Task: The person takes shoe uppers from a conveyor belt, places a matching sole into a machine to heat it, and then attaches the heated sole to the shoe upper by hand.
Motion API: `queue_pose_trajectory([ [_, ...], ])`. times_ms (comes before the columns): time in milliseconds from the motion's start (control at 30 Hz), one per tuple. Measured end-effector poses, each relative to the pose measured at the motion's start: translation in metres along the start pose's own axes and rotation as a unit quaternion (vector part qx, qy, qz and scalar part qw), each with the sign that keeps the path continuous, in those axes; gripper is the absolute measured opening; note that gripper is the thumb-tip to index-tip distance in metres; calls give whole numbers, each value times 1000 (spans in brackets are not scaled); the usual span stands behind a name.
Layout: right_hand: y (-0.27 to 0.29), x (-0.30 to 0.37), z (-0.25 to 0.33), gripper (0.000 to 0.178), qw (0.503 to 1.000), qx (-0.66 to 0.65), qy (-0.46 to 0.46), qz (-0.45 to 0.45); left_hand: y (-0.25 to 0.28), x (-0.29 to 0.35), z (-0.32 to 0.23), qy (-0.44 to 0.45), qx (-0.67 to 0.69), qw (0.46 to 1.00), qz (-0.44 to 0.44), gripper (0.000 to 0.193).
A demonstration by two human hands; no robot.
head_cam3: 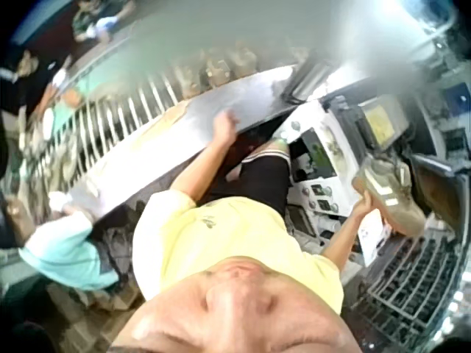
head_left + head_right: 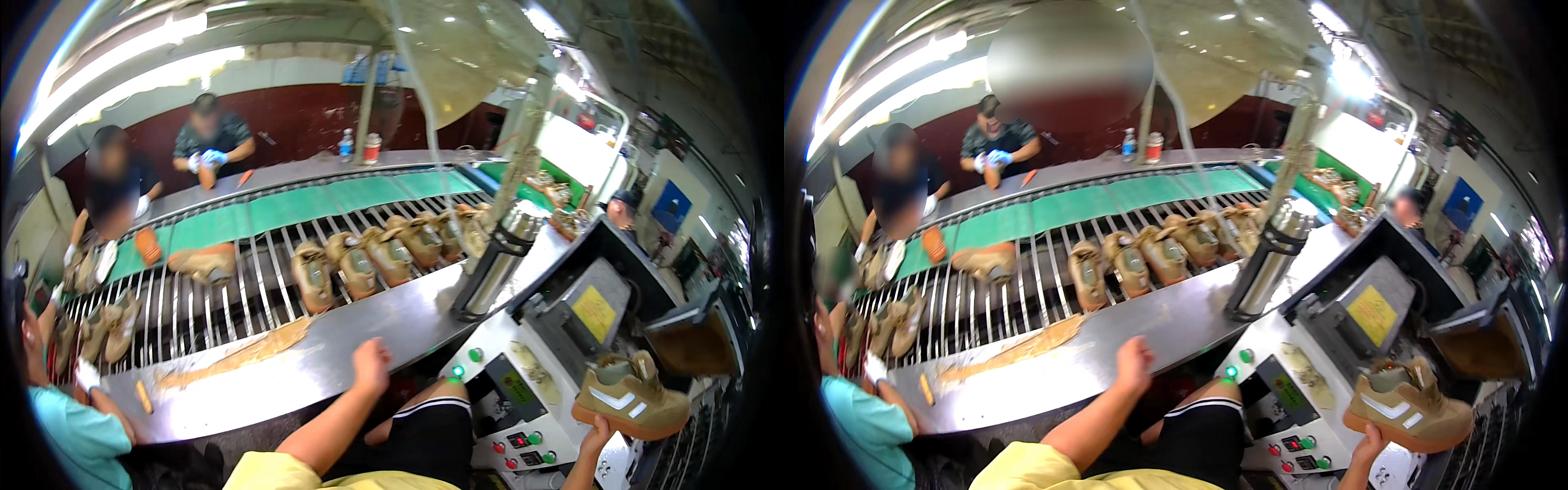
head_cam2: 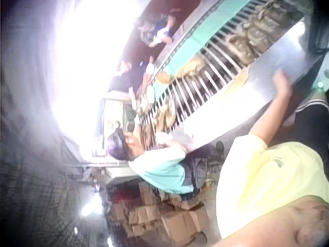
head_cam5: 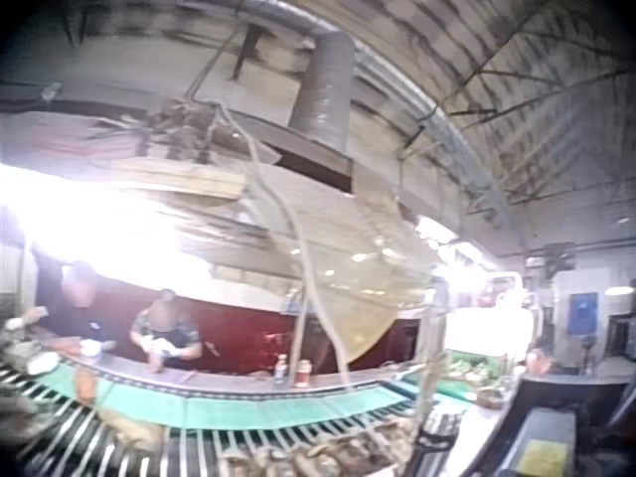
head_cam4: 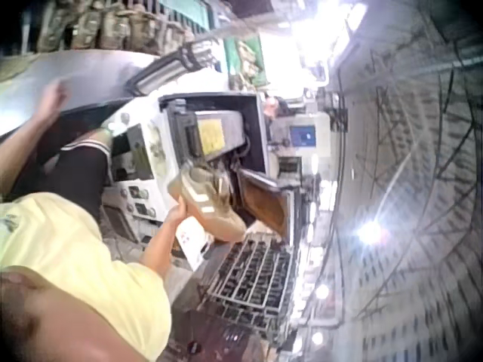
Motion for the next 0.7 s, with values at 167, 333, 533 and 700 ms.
queue_pose_trajectory([
  [167,-206,77,34,70,932,5,-176,317,-145,106,-69,205,202,873,395,63],
  [333,-365,155,108,74,785,228,-104,567,-25,60,-101,218,302,882,288,87],
  [533,-350,172,31,57,733,348,-163,562,208,-36,-166,-63,85,993,-46,69],
  [700,-321,188,-23,54,722,366,-159,565,295,-109,-241,-124,35,987,-98,48],
])
Point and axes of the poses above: each hand's wrist, its own x-axis away from the middle knuckle, its own y-axis out of the back of the hand, z = x × y, the point moved 8 cm from there along -x, towards the middle knuckle, and after that the axes turned 11 degrees about -y, right-handed, at the moved point
